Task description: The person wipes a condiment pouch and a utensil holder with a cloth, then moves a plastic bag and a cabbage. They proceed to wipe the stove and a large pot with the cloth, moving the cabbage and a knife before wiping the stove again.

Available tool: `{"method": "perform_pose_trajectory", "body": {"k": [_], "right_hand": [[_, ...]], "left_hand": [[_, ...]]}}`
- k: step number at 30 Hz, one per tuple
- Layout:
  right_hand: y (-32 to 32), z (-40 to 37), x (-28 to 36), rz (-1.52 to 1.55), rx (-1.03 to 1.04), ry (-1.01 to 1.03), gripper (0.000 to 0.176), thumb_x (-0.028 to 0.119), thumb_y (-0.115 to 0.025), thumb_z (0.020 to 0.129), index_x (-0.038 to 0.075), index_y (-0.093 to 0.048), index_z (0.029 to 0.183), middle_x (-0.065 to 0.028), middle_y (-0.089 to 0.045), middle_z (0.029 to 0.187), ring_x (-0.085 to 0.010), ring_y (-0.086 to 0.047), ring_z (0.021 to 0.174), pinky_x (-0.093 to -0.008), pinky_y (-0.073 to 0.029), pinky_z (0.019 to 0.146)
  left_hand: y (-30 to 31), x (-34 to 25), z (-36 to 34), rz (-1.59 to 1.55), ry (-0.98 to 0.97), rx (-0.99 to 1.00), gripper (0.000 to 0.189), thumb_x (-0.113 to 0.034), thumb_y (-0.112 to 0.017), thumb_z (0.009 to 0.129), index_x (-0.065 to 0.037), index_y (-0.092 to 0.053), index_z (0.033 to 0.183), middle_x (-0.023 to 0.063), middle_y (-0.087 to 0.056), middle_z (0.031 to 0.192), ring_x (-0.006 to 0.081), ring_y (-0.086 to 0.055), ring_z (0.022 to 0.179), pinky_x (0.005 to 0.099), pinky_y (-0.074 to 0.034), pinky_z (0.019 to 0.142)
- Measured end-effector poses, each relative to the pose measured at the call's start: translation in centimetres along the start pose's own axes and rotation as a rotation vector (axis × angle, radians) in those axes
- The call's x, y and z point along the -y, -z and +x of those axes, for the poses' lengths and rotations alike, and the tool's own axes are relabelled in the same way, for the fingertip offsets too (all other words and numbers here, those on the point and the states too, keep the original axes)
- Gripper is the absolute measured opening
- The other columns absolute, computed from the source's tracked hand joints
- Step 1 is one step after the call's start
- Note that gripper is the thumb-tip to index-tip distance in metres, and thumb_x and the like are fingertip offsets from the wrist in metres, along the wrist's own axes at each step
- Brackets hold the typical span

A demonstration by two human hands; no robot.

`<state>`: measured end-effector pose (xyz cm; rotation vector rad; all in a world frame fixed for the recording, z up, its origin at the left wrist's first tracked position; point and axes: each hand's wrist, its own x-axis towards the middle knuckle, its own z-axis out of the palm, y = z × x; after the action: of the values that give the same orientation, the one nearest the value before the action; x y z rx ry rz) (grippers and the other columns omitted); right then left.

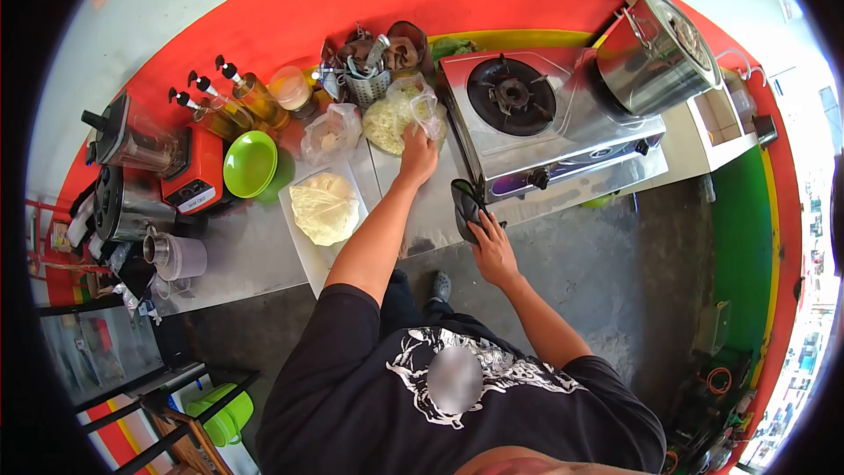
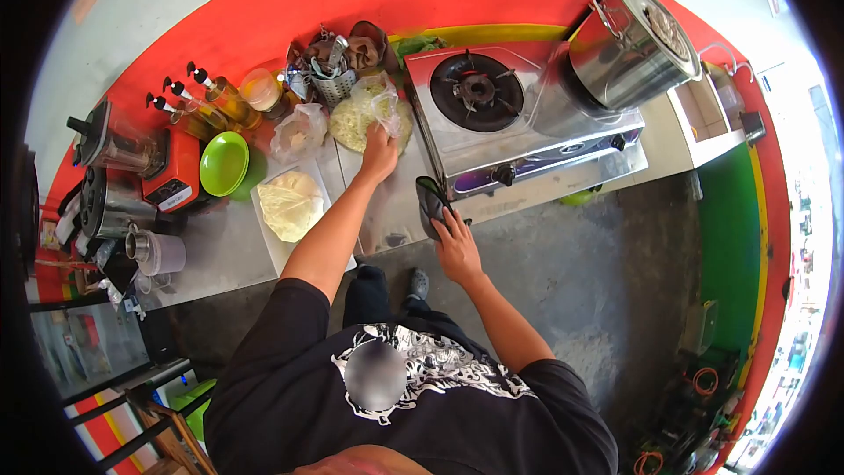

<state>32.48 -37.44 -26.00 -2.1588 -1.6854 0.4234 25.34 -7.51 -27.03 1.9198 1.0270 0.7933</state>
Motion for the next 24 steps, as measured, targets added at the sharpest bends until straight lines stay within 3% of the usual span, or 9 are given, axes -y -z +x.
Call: {"method": "perform_pose_trajectory", "body": {"k": [3,6,9,12,15,17,19,22,24], "right_hand": [[0.7,1.6,1.9,0.007,0.07,0.109,0.058,0.018,-0.066,0.096,0.013,-0.05,0.152,-0.0184,-0.034,0.166,-0.0425,-0.03,0.154,-0.0532,-0.032,0.123],[-0.6,5.1,2.0,0.004,0.092,0.166,0.061,0.025,-0.067,0.096,0.011,-0.049,0.153,-0.0224,-0.032,0.166,-0.0451,-0.029,0.154,-0.0531,-0.032,0.123],[-3.1,9.4,2.4,0.004,0.015,0.149,0.066,0.031,-0.07,0.094,0.011,-0.049,0.153,-0.0269,-0.029,0.166,-0.048,-0.028,0.153,-0.0548,-0.033,0.122],[-5.4,11.9,5.0,0.006,-0.068,0.142,0.067,0.034,-0.07,0.095,0.011,-0.048,0.153,-0.0271,-0.027,0.167,-0.0486,-0.024,0.154,-0.0576,-0.029,0.123],[-6.4,12.5,8.6,-0.042,0.029,0.123,0.066,0.036,-0.067,0.098,0.016,-0.045,0.157,-0.0207,-0.025,0.17,-0.0432,-0.018,0.158,-0.057,-0.025,0.125],[-7.1,12.6,10.3,-0.026,0.046,0.181,0.064,0.035,-0.065,0.099,0.018,-0.045,0.157,-0.0178,-0.025,0.17,-0.0409,-0.018,0.159,-0.0563,-0.025,0.125],[-7.3,12.3,11.1,-0.028,0.071,0.239,0.062,0.034,-0.064,0.1,0.02,-0.045,0.157,-0.0149,-0.026,0.171,-0.0385,-0.019,0.159,-0.0555,-0.025,0.125],[-6.6,11.0,11.7,-0.03,0.151,0.345,0.053,0.029,-0.06,0.103,0.023,-0.048,0.154,-0.0094,-0.028,0.171,-0.0333,-0.021,0.159,-0.052,-0.026,0.127],[-6.3,9.9,10.9,-0.051,0.186,0.402,0.052,0.028,-0.06,0.103,0.023,-0.05,0.153,-0.0086,-0.029,0.171,-0.0325,-0.021,0.159,-0.0519,-0.026,0.127]], "left_hand": [[0.2,0.7,0.4,-0.014,-0.154,-0.006,0.041,-0.017,-0.061,0.101,-0.004,-0.052,0.139,0.029,-0.049,0.141,0.0492,-0.048,0.133,0.0511,-0.042,0.11],[2.9,-0.2,-0.8,-0.047,0.008,0.137,0.037,-0.011,-0.066,0.096,-0.002,-0.052,0.129,0.0252,-0.055,0.131,0.046,-0.052,0.129,0.0497,-0.042,0.109],[7.0,-2.9,-4.0,-0.026,-0.078,0.024,0.037,-0.007,-0.068,0.092,-0.002,-0.051,0.124,0.0253,-0.056,0.129,0.046,-0.053,0.127,0.049,-0.043,0.108],[12.1,-6.3,-7.6,-0.119,0.047,0.026,0.044,-0.005,-0.068,0.093,-0.002,-0.05,0.133,0.0229,-0.057,0.137,0.0414,-0.055,0.131,0.0468,-0.043,0.11],[17.4,-5.1,-11.5,-0.138,0.099,-0.082,0.048,-0.002,-0.067,0.094,-0.002,-0.05,0.139,0.0197,-0.056,0.144,0.0369,-0.057,0.133,0.0448,-0.044,0.112],[20.4,-1.0,-14.0,0.016,0.02,-0.306,0.045,-0.006,-0.068,0.095,-0.001,-0.052,0.137,0.0205,-0.057,0.142,0.0385,-0.058,0.13,0.0458,-0.043,0.112],[22.6,2.1,-17.2,0.153,0.122,-0.446,0.044,-0.016,-0.071,0.097,-0.001,-0.054,0.135,0.0213,-0.057,0.141,0.0383,-0.055,0.132,0.0472,-0.041,0.113],[23.6,4.8,-20.9,0.033,0.317,-0.598,0.053,-0.028,-0.072,0.098,0.0,-0.054,0.139,0.023,-0.053,0.147,0.0392,-0.049,0.139,0.0457,-0.037,0.117],[22.9,7.1,-22.2,-0.061,0.398,-0.572,0.057,-0.035,-0.07,0.099,-0.003,-0.054,0.142,0.0237,-0.05,0.151,0.0394,-0.045,0.144,0.0465,-0.034,0.119]]}}
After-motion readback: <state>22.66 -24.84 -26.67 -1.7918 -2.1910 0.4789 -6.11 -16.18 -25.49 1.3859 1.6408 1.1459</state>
